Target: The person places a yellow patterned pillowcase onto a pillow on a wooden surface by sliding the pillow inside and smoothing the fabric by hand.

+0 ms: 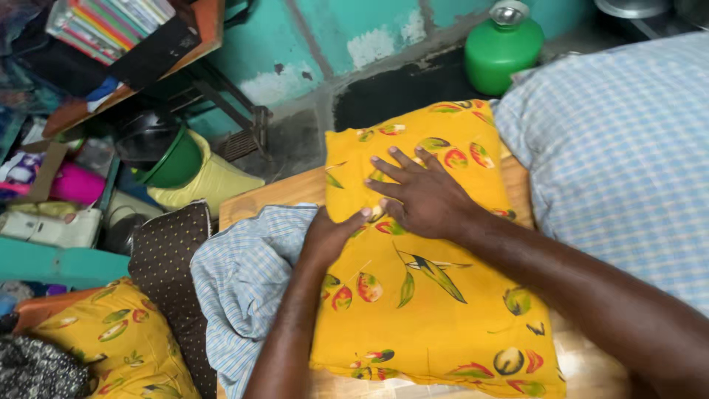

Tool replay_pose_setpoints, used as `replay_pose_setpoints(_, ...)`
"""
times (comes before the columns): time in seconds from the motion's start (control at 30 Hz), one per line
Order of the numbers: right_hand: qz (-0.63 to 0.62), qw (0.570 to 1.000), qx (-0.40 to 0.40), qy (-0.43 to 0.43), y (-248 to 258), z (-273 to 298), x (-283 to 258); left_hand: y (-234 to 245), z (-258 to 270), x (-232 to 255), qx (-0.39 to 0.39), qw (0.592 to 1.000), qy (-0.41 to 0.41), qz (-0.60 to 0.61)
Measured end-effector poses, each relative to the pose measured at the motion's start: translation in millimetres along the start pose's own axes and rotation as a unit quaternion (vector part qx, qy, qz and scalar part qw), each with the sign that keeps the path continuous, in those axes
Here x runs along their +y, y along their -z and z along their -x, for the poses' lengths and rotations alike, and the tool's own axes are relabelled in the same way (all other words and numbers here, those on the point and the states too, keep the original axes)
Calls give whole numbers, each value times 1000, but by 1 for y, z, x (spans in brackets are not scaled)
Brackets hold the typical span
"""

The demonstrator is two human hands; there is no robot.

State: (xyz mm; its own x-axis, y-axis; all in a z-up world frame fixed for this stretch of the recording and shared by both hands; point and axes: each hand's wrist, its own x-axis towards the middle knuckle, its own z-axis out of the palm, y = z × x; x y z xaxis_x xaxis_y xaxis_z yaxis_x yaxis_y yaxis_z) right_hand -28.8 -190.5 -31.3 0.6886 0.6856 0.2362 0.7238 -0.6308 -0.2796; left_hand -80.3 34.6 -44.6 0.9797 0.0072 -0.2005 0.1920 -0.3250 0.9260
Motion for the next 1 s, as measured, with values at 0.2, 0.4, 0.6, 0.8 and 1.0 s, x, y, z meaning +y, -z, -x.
replay_pose_setpoints(0.2,21,1000,-17,5,-7,-3,4,-27,18,38,156,934,77,-312)
replay_pose_setpoints(0.4,-58,997,17,42,-7,6,23,-18,38,47,151,954,102,-240)
replay_pose_setpoints(0.6,-39,999,-5,36,1,2,12,-6,92,10,-61,991,68,98)
replay_pose_setpoints(0.8,-32,998,-45,8,8,31,-55,-16,77,-35,-16,987,43,157)
replay_pose_setpoints(1.0,-18,999,-26,34,9,34,-61,-21,90,-3,43,998,29,35)
